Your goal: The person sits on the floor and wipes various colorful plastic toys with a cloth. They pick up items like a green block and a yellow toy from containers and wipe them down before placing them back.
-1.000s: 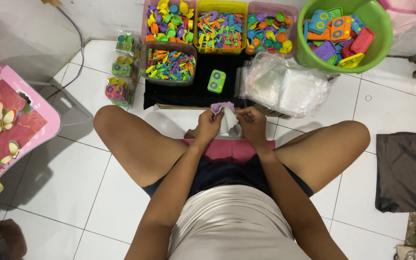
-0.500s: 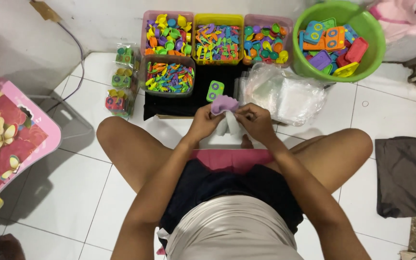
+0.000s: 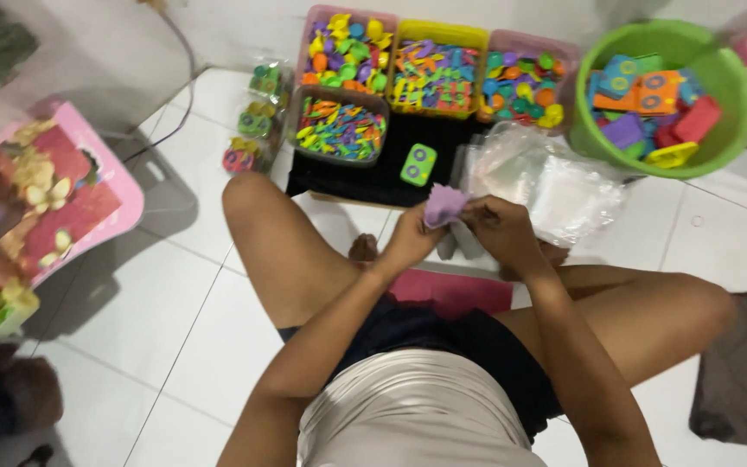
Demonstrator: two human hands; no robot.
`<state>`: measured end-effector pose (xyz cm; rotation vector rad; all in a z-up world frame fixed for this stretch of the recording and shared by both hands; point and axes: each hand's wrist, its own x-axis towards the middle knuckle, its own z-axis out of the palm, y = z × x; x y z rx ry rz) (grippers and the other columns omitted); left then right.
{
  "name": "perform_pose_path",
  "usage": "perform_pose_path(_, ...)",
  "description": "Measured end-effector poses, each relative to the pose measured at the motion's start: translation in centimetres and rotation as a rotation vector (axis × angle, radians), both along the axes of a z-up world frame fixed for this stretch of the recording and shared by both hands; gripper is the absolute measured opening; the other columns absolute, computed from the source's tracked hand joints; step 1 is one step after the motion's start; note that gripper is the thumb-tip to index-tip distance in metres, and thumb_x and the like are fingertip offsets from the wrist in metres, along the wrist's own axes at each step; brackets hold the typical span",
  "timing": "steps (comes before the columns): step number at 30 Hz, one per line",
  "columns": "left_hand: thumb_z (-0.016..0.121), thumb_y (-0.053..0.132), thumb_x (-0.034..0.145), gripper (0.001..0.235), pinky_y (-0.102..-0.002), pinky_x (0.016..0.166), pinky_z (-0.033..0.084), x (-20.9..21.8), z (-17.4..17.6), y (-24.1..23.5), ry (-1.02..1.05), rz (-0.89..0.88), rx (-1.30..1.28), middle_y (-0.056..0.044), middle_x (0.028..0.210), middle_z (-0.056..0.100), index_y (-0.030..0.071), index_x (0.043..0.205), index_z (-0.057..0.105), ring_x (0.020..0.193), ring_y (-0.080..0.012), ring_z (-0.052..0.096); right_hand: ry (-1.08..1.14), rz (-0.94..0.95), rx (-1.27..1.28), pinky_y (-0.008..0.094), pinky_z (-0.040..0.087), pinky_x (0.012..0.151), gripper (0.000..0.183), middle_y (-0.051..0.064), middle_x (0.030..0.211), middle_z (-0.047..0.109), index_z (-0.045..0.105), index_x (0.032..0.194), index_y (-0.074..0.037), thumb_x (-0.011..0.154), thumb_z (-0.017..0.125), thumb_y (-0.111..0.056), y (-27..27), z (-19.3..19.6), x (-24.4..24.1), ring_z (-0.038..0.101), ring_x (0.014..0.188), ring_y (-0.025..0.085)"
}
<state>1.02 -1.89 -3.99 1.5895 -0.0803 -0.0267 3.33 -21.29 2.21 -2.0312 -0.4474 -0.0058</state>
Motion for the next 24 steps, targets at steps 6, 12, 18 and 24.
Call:
perform_pose_path(6, 0.069, 0.009, 0.089, 0.012, -0.031, 0.067, 0.054, -2.7, -0.8, 0.7, 0.172, 0.093, 0.071, -0.005, 0.073, 0.071, 0.008, 0.1, 0.073, 0.064, -0.0116, 0.064, -0.101, 0.155, -0.156, 0.044, 0.057, 0.072, 0.008, 0.013, 0.079, 0.071, 0.075, 0.098, -0.004, 0.091, 0.076, 0.0, 2.1, 3.5, -0.9, 0.072, 0.078, 0.034)
perform_pose_path(12, 0.067, 0.003, 0.089, 0.013, -0.031, 0.058, 0.054, -3.6, -0.6, 2.5, 0.183, 0.114, 0.035, -0.009, 0.073, 0.071, 0.004, 0.101, 0.072, 0.059, -0.0137, 0.064, -0.228, 0.267, -0.181, 0.04, 0.054, 0.072, 0.007, 0.008, 0.076, 0.067, 0.073, 0.094, -0.01, 0.091, 0.073, -0.004, 3.4, 3.3, -0.2, 0.068, 0.076, 0.029)
perform_pose_path(18, 0.068, -0.002, 0.084, 0.014, -0.037, 0.064, 0.053, -2.1, 3.0, 4.2, 0.07, 0.155, 0.015, -0.015, 0.075, 0.068, -0.001, 0.098, 0.069, 0.068, -0.0173, 0.061, -0.288, 0.217, -0.113, 0.037, 0.054, 0.07, 0.008, 0.004, 0.076, 0.067, 0.074, 0.095, -0.013, 0.092, 0.073, -0.006, 4.7, 3.1, 0.8, 0.067, 0.074, 0.027)
perform_pose_path(24, 0.072, -0.003, 0.079, 0.024, -0.038, 0.082, 0.053, 2.9, 4.3, 5.1, -0.009, 0.1, -0.061, -0.012, 0.088, 0.072, 0.001, 0.103, 0.073, 0.088, -0.0185, 0.061, -0.173, 0.145, -0.021, 0.039, 0.056, 0.068, 0.007, 0.011, 0.074, 0.071, 0.075, 0.098, -0.007, 0.091, 0.074, -0.004, 4.8, 5.8, 3.3, 0.068, 0.067, 0.029)
